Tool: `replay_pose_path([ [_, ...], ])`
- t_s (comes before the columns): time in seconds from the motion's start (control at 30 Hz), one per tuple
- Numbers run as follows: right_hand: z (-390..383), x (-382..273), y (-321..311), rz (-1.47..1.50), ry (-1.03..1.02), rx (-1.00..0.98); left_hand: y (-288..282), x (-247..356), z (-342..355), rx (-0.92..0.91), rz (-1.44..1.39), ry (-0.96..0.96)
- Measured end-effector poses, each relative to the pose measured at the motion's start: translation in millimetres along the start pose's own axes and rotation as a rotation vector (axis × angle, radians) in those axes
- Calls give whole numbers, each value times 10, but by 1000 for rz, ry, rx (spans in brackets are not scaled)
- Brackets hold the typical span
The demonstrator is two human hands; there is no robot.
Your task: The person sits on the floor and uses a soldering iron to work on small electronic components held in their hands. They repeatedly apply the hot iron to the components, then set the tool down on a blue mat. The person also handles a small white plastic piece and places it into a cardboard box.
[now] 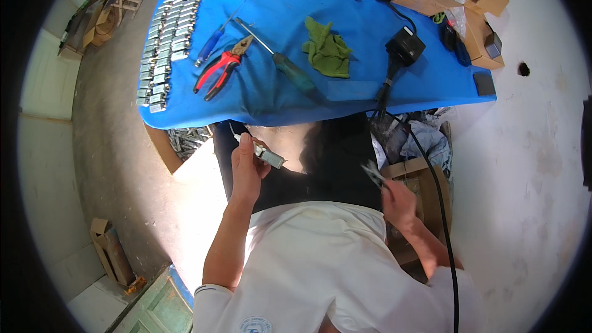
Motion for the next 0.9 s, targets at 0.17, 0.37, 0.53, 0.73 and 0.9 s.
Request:
replay_pose_path([
  [0.17,-1368,1336,-1073,-571,224,37,230,-244,-36,-86,-133,-142],
  [0.37,-1137,1076,-571,-311,459,76,410,-269,-99,-194,-186,-186],
  [0.53,274,-297,696,632,571,-89,509,-217,-196,-352,-205,-195],
  [0.73,895,-1159,1734,1163,599,-582,485,-368,-386,-299,-236,-366],
  [0.9,836,-1205,1756,1151,748,-682,454,-491,-477,-174,-243,-441],
])
Point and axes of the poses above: each hand's wrist, its own z-axis towards the middle knuckle, its own y-axis out of the palm, x = y × z, the point moved 10 cm from there along z, towards the middle knuckle, and after that the axes turned 14 degrees about x, right-handed, at the moved point
